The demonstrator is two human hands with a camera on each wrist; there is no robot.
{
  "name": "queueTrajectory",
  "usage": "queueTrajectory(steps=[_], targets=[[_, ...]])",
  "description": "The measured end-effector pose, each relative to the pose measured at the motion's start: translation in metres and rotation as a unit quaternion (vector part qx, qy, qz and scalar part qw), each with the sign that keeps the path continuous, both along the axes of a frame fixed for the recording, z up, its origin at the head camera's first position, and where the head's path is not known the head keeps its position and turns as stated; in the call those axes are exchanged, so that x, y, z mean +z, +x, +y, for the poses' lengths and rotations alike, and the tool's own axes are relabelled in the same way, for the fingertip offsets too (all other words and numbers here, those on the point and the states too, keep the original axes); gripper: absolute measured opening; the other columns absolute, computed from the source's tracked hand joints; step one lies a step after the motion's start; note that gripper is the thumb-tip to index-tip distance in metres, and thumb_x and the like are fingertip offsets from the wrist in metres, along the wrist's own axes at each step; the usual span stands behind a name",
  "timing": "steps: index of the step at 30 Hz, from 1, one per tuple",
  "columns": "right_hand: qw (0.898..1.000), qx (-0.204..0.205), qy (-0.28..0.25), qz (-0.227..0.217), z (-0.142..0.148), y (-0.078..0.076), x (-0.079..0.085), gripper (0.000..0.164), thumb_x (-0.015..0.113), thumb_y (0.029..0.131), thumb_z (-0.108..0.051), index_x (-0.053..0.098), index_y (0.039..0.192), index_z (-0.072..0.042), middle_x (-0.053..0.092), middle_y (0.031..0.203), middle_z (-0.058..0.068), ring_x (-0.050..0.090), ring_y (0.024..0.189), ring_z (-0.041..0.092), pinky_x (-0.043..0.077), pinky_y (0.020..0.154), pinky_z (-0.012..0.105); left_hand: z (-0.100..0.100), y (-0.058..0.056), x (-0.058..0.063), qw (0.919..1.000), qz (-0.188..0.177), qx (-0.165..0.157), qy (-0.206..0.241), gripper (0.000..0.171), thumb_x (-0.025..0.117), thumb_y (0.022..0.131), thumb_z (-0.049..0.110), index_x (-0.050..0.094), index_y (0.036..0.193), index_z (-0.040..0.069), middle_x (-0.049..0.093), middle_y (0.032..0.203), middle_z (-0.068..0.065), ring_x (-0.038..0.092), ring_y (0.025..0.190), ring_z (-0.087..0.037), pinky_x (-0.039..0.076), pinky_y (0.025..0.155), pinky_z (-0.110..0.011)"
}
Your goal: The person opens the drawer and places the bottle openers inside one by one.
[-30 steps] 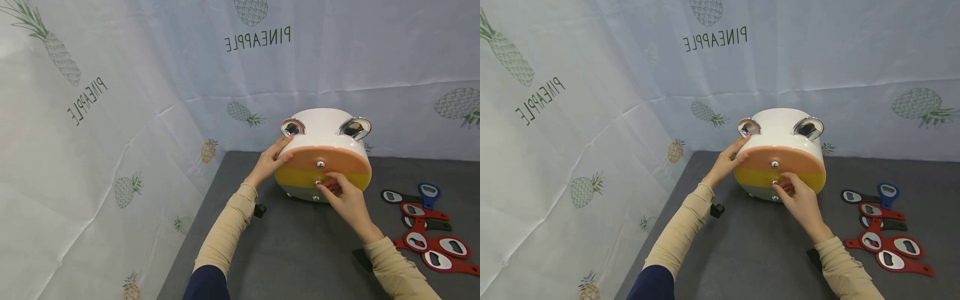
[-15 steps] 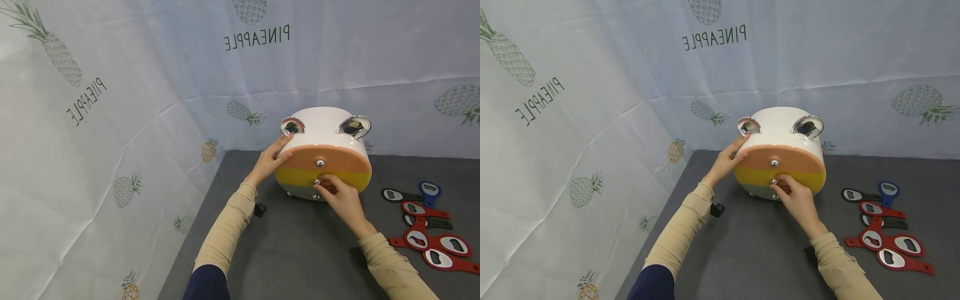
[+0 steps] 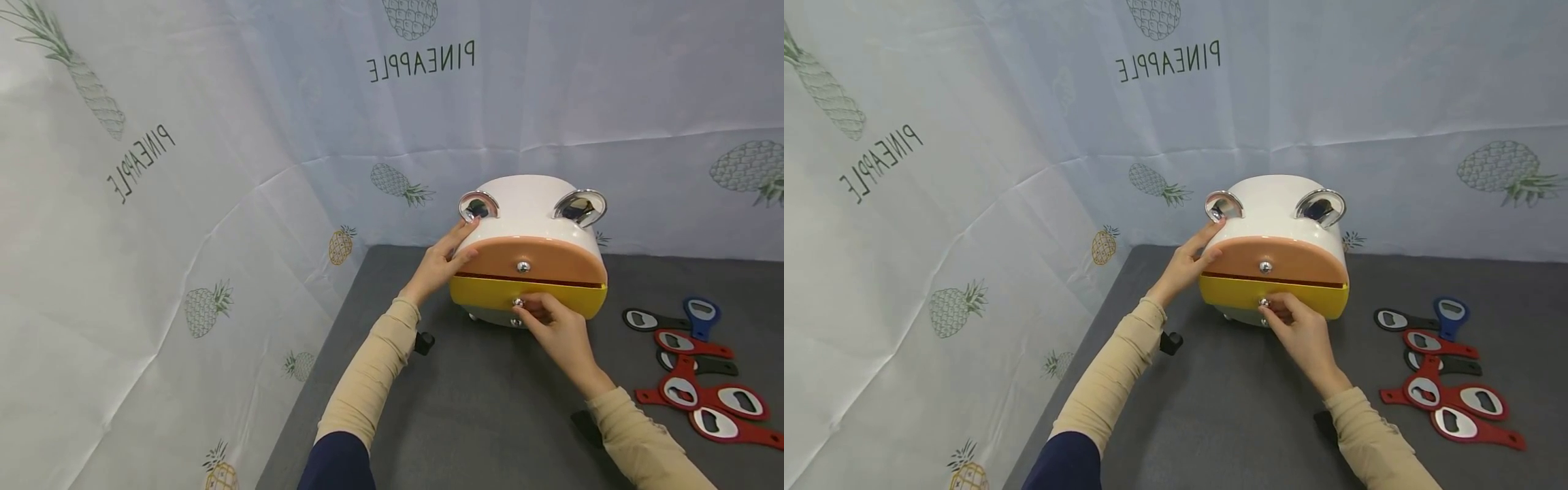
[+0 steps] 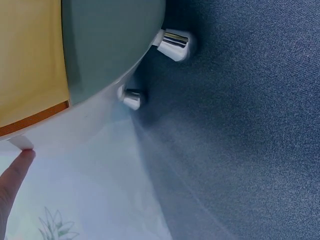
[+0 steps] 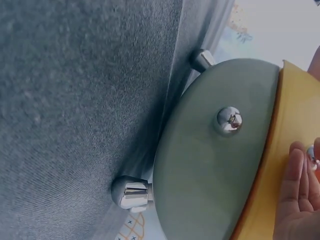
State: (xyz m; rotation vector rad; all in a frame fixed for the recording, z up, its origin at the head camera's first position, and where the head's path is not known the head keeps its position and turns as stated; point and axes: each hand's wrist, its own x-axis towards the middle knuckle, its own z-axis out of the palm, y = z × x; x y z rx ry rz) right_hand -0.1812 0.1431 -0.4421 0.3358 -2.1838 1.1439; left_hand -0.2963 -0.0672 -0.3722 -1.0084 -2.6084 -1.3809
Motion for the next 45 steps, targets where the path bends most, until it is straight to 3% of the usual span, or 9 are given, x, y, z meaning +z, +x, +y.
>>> queueTrajectory(steps=[7,10,15,19,31,39,45], targets=[[1.000,0.020,0.004,0.014,0.000,0.013,-0.001,0.032,0.079,0.068,0.003,0.069,0.097,-0.007,0.071,0.082,0.007,0.051,0.075,-0.023,0.043,0.067,-0.002,-0.001,0.018,0.023,0.9994,-0.031,-0.006,-0.014,0.063,0.045,0.091,0.046,0.022,0.149,0.034,0.012,0.158,0.007,0.014,0.146,-0.014,0.029,0.115,-0.042],[0.999,0.026,0.017,0.030,0.000,0.020,-0.001,0.032,0.080,0.067,0.002,0.069,0.096,-0.007,0.072,0.081,0.006,0.051,0.076,-0.023,0.044,0.067,-0.001,-0.002,0.021,0.026,0.9993,-0.033,-0.006,-0.017,0.064,0.045,0.091,0.049,0.022,0.149,0.033,0.011,0.158,0.008,0.013,0.146,-0.014,0.029,0.115,-0.041],[0.997,0.036,0.037,0.060,0.001,0.028,-0.001,0.036,0.081,0.062,0.003,0.070,0.094,-0.008,0.072,0.080,0.004,0.052,0.079,-0.024,0.045,0.067,0.000,-0.001,0.007,0.010,0.9995,-0.030,0.001,-0.013,0.069,0.042,0.083,0.061,0.021,0.146,0.043,0.011,0.157,0.013,0.015,0.146,-0.012,0.029,0.114,-0.042],[0.997,0.040,0.040,0.061,0.001,0.034,-0.002,0.037,0.081,0.062,0.002,0.070,0.095,-0.009,0.072,0.082,0.003,0.054,0.080,-0.023,0.046,0.066,0.001,-0.001,-0.002,0.000,0.9998,-0.016,0.007,-0.008,0.070,0.039,0.078,0.069,0.021,0.143,0.051,0.012,0.155,0.018,0.017,0.145,-0.009,0.032,0.113,-0.043],[0.997,0.044,-0.001,0.060,-0.002,0.050,-0.004,0.042,0.082,0.059,0.006,0.072,0.097,-0.009,0.072,0.080,0.007,0.058,0.074,-0.018,0.047,0.065,0.003,-0.001,-0.002,-0.001,0.9999,-0.009,0.009,-0.001,0.069,0.037,0.077,0.074,0.021,0.141,0.054,0.013,0.154,0.021,0.020,0.144,-0.010,0.033,0.112,-0.043],[0.996,0.055,-0.013,0.065,-0.005,0.059,-0.009,0.041,0.082,0.060,0.003,0.072,0.097,-0.009,0.073,0.082,0.001,0.058,0.077,-0.019,0.046,0.064,0.001,0.000,-0.004,-0.003,0.9999,-0.005,0.012,-0.008,0.068,0.037,0.078,0.073,0.020,0.141,0.055,0.013,0.154,0.021,0.022,0.144,-0.012,0.034,0.112,-0.044],[0.997,0.051,-0.010,0.060,-0.010,0.065,-0.007,0.040,0.082,0.059,0.006,0.072,0.096,-0.007,0.072,0.080,0.006,0.058,0.075,-0.018,0.047,0.063,0.003,0.000,-0.005,-0.004,0.9998,0.002,0.015,-0.012,0.068,0.037,0.078,0.074,0.020,0.141,0.054,0.013,0.154,0.022,0.022,0.144,-0.010,0.034,0.111,-0.044]])
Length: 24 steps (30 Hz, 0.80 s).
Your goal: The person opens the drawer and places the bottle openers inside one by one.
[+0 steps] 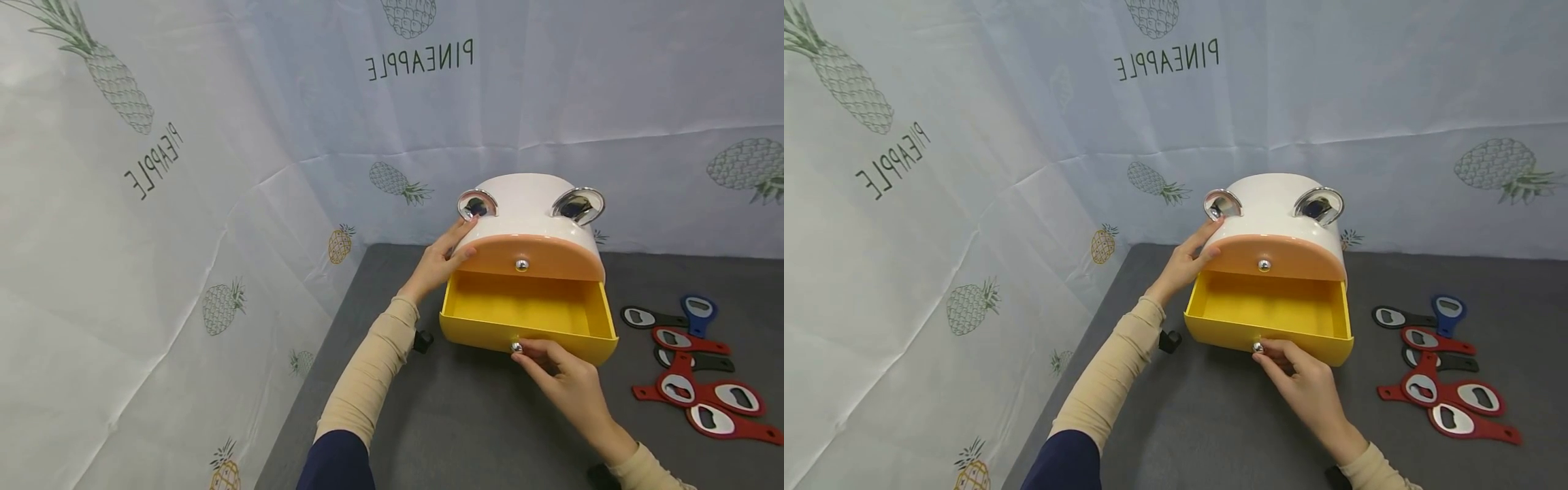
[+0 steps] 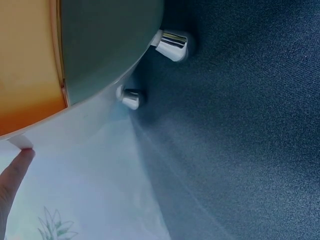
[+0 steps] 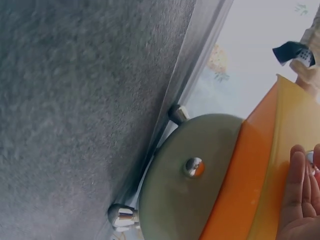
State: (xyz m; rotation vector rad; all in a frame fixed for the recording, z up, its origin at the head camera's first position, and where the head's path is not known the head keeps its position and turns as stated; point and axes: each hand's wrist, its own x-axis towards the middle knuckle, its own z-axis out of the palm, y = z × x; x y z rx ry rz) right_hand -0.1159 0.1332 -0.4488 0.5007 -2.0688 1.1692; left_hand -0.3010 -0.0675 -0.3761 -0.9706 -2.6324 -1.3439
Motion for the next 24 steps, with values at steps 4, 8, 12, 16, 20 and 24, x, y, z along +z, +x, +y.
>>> queueTrajectory(steps=[4,8,12,16,20,24], targets=[[1.000,-0.002,0.006,0.005,-0.003,0.002,0.000,0.040,0.082,0.059,0.005,0.072,0.096,-0.007,0.072,0.078,0.005,0.058,0.074,-0.018,0.047,0.063,0.003,0.000,0.000,0.000,1.0000,0.003,-0.001,-0.001,0.068,0.036,0.078,0.073,0.020,0.141,0.054,0.013,0.154,0.023,0.020,0.144,-0.009,0.034,0.111,-0.044],[1.000,0.002,-0.003,0.019,-0.002,0.002,-0.006,0.041,0.082,0.061,0.002,0.072,0.098,-0.010,0.072,0.080,-0.001,0.057,0.074,-0.019,0.046,0.063,0.001,0.000,0.001,0.000,1.0000,0.002,0.000,-0.001,0.068,0.036,0.078,0.074,0.020,0.141,0.055,0.012,0.153,0.025,0.019,0.144,-0.007,0.034,0.112,-0.043],[0.999,0.013,-0.018,0.042,0.001,0.001,-0.013,0.039,0.082,0.063,-0.001,0.072,0.099,-0.010,0.072,0.083,-0.003,0.059,0.075,-0.016,0.046,0.062,0.002,0.000,0.002,0.001,1.0000,-0.002,0.002,0.000,0.068,0.037,0.078,0.074,0.020,0.140,0.056,0.012,0.153,0.026,0.020,0.144,-0.007,0.034,0.111,-0.044],[0.999,0.012,-0.023,0.046,0.002,0.005,-0.014,0.035,0.083,0.064,-0.002,0.072,0.097,-0.009,0.072,0.082,-0.002,0.060,0.073,-0.014,0.046,0.062,0.002,0.000,0.003,0.002,1.0000,-0.006,-0.003,0.003,0.066,0.039,0.079,0.070,0.020,0.141,0.055,0.011,0.153,0.026,0.019,0.144,-0.006,0.035,0.111,-0.044],[0.999,-0.008,-0.008,0.033,-0.001,0.013,-0.002,0.037,0.083,0.061,-0.001,0.073,0.095,-0.009,0.072,0.079,0.002,0.061,0.073,-0.014,0.048,0.064,0.003,0.000,0.002,0.002,1.0000,-0.005,-0.005,0.004,0.067,0.038,0.079,0.071,0.020,0.141,0.054,0.011,0.153,0.026,0.017,0.144,-0.005,0.033,0.112,-0.044],[1.000,-0.006,-0.008,0.030,-0.001,0.014,-0.002,0.040,0.083,0.060,0.001,0.072,0.097,-0.008,0.072,0.080,0.003,0.061,0.075,-0.014,0.048,0.064,0.003,0.000,0.003,0.002,1.0000,-0.006,-0.006,0.004,0.068,0.038,0.079,0.072,0.020,0.142,0.054,0.011,0.153,0.025,0.017,0.144,-0.005,0.032,0.112,-0.044]])
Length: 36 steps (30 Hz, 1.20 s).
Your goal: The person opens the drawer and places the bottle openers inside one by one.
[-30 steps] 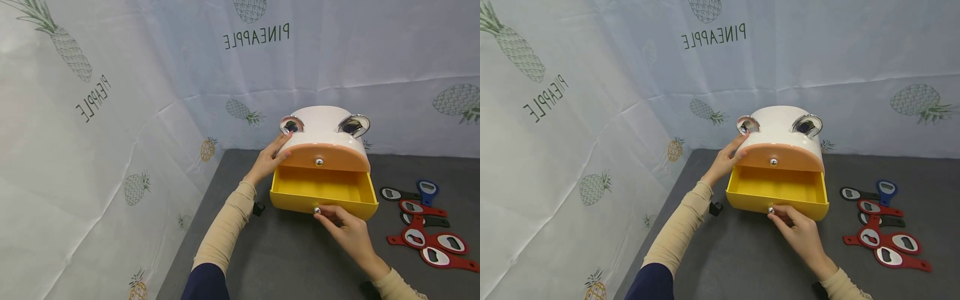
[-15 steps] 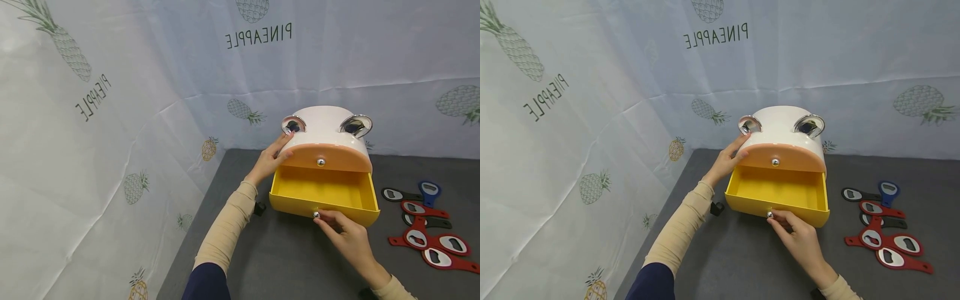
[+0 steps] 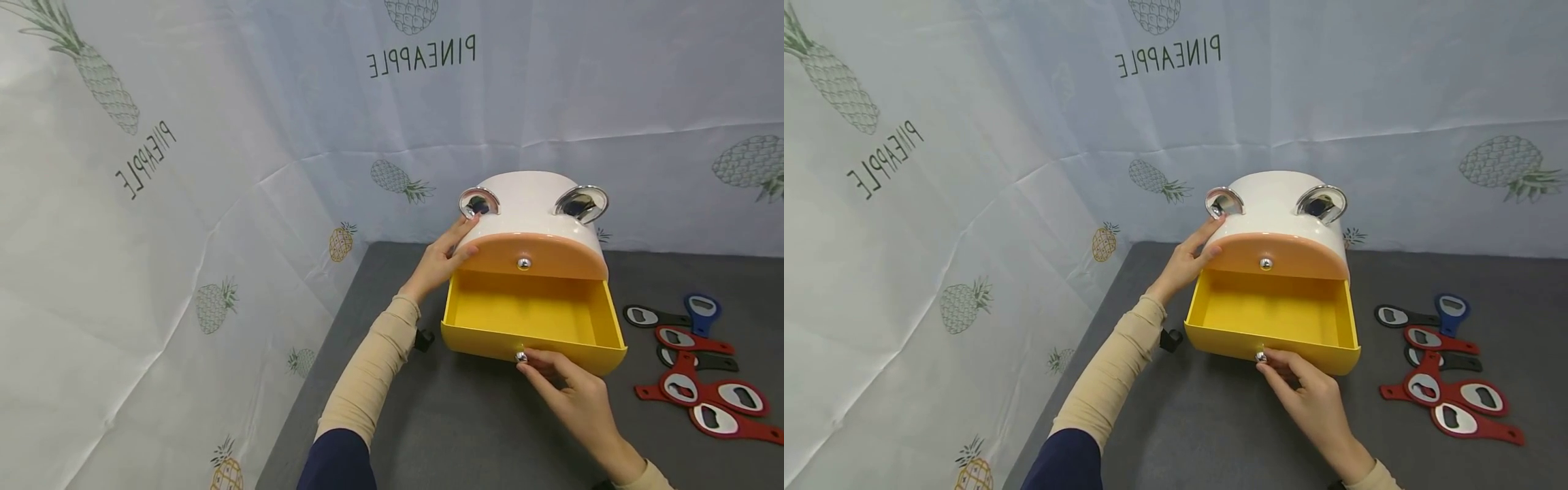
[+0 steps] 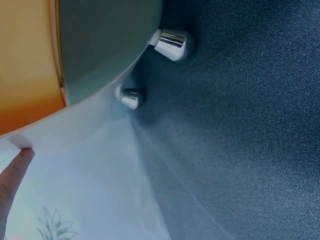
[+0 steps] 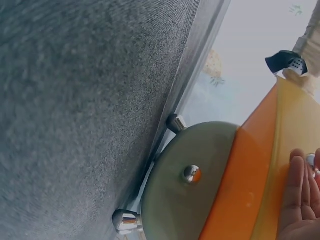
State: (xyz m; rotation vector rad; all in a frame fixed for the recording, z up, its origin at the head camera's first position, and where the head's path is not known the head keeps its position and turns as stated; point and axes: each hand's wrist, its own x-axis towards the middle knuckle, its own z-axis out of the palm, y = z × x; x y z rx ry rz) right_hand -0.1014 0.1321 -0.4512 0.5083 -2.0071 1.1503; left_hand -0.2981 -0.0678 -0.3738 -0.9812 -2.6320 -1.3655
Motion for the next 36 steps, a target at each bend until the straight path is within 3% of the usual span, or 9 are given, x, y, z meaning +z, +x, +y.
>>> queueTrajectory(steps=[10,20,23,27,30,36], targets=[[1.000,-0.002,0.006,-0.012,0.002,0.004,0.004,0.044,0.082,0.062,0.002,0.070,0.102,-0.010,0.071,0.082,0.000,0.060,0.076,-0.013,0.048,0.064,0.003,0.001,-0.001,-0.001,1.0000,0.002,-0.001,0.002,0.065,0.040,0.081,0.068,0.021,0.142,0.053,0.011,0.153,0.026,0.017,0.144,-0.004,0.032,0.113,-0.043],[1.000,-0.020,-0.013,0.019,0.021,0.012,0.019,0.031,0.079,0.074,-0.022,0.072,0.097,-0.001,0.068,0.076,-0.010,0.057,0.069,-0.014,0.045,0.066,0.001,0.001,-0.001,-0.002,1.0000,-0.003,0.000,0.005,0.062,0.046,0.086,0.055,0.021,0.143,0.050,0.011,0.154,0.024,0.016,0.144,-0.004,0.031,0.113,-0.041],[0.999,-0.026,-0.021,0.025,0.031,0.014,0.022,0.033,0.078,0.075,-0.024,0.071,0.095,0.002,0.067,0.079,-0.017,0.057,0.070,-0.015,0.045,0.067,0.000,0.002,0.000,0.002,0.9999,-0.014,-0.002,0.002,0.061,0.049,0.090,0.045,0.022,0.145,0.046,0.010,0.155,0.020,0.015,0.145,-0.006,0.030,0.114,-0.041],[0.998,-0.033,-0.043,0.038,0.048,0.015,0.027,0.031,0.078,0.075,-0.015,0.070,0.094,0.008,0.067,0.087,-0.023,0.058,0.074,-0.017,0.042,0.065,-0.002,0.001,0.011,0.017,0.9997,-0.023,-0.007,-0.001,0.061,0.051,0.094,0.038,0.022,0.148,0.038,0.011,0.157,0.014,0.015,0.145,-0.010,0.029,0.115,-0.041],[0.995,-0.050,-0.069,0.049,0.063,0.015,0.030,0.028,0.077,0.075,-0.006,0.068,0.093,0.013,0.066,0.090,-0.025,0.058,0.075,-0.017,0.040,0.063,-0.004,0.001,0.020,0.027,0.9997,-0.024,-0.009,-0.004,0.060,0.049,0.095,0.037,0.022,0.148,0.034,0.011,0.158,0.011,0.015,0.145,-0.011,0.029,0.115,-0.041],[0.989,-0.125,-0.064,0.039,0.098,0.017,0.027,0.028,0.072,0.079,-0.005,0.067,0.098,0.015,0.060,0.095,-0.035,0.053,0.076,-0.023,0.036,0.064,-0.006,0.000,0.020,0.025,0.9995,-0.029,-0.008,-0.004,0.060,0.049,0.095,0.035,0.022,0.149,0.033,0.011,0.157,0.013,0.015,0.145,-0.010,0.028,0.115,-0.041]])
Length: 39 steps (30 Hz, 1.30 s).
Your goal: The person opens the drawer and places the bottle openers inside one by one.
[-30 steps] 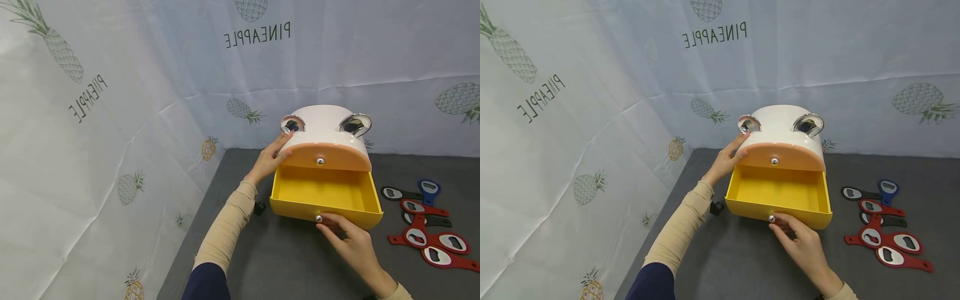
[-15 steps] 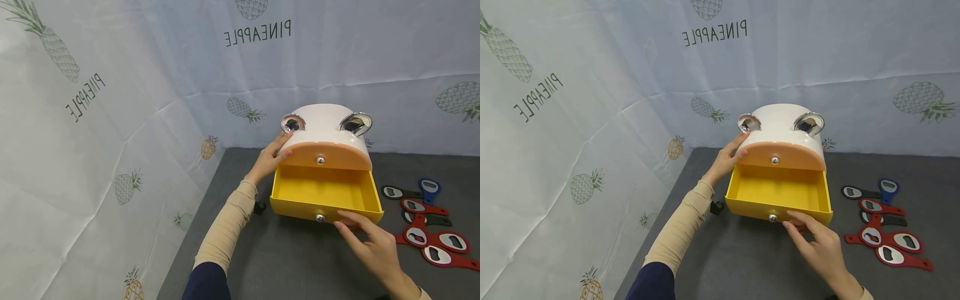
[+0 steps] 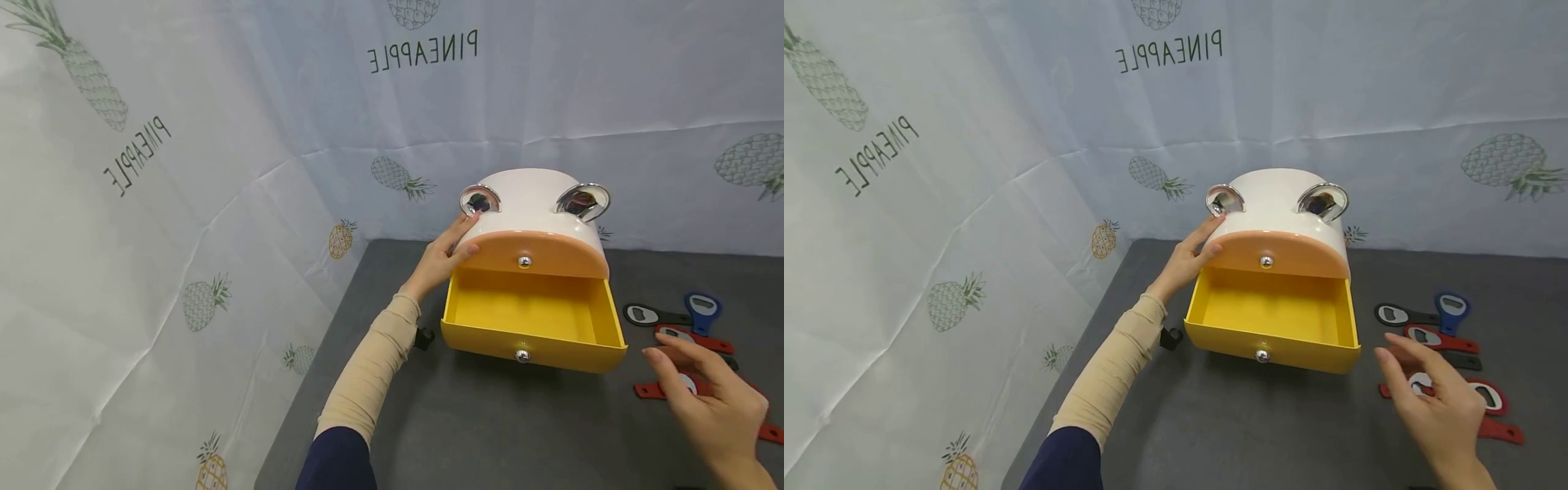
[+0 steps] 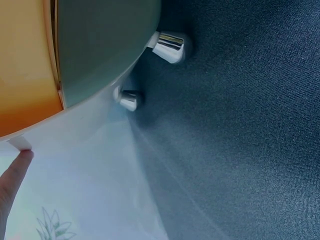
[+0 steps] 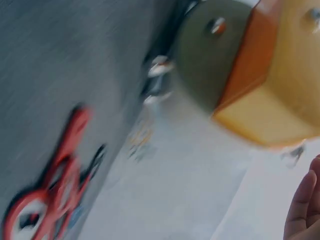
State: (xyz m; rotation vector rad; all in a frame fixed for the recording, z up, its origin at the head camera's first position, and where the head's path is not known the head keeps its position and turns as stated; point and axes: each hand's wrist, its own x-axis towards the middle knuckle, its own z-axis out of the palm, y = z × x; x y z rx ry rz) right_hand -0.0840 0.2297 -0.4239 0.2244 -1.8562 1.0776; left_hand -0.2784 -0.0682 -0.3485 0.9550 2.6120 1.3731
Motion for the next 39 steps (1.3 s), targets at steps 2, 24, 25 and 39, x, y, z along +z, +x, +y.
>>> queueTrajectory(steps=[2,24,25,39], targets=[[0.998,-0.036,0.003,-0.047,0.011,0.002,-0.003,0.029,0.072,0.079,-0.002,0.067,0.106,0.007,0.056,0.095,-0.040,0.050,0.079,-0.026,0.033,0.065,-0.006,0.000,-0.004,-0.004,1.0000,-0.002,-0.001,0.004,0.061,0.050,0.095,0.036,0.022,0.148,0.035,0.010,0.157,0.014,0.014,0.145,-0.009,0.028,0.115,-0.041],[0.848,-0.084,0.181,-0.490,0.093,-0.010,-0.066,0.117,0.076,0.073,-0.045,0.005,0.140,0.020,0.046,0.100,0.047,0.051,0.081,0.057,0.045,0.058,0.054,0.001,-0.023,-0.029,0.9994,0.027,0.007,0.019,0.067,0.041,0.079,0.069,0.021,0.142,0.053,0.011,0.152,0.027,0.018,0.144,-0.004,0.033,0.112,-0.043],[0.845,-0.081,0.193,-0.491,0.093,-0.011,-0.067,0.120,0.078,0.071,-0.046,0.006,0.139,0.022,0.048,0.098,0.046,0.052,0.078,0.055,0.045,0.057,0.052,0.000,-0.023,-0.030,0.9994,0.027,0.006,0.019,0.067,0.041,0.080,0.068,0.021,0.142,0.052,0.011,0.152,0.027,0.018,0.144,-0.004,0.033,0.112,-0.043],[0.825,-0.060,0.295,-0.478,0.100,-0.022,-0.078,0.107,0.085,0.061,-0.037,0.029,0.126,0.027,0.049,0.099,0.045,0.052,0.080,0.055,0.042,0.064,0.058,-0.001,0.001,-0.001,0.9999,0.002,-0.003,0.013,0.062,0.047,0.091,0.046,0.023,0.148,0.034,0.012,0.157,0.012,0.015,0.145,-0.010,0.028,0.115,-0.040]])
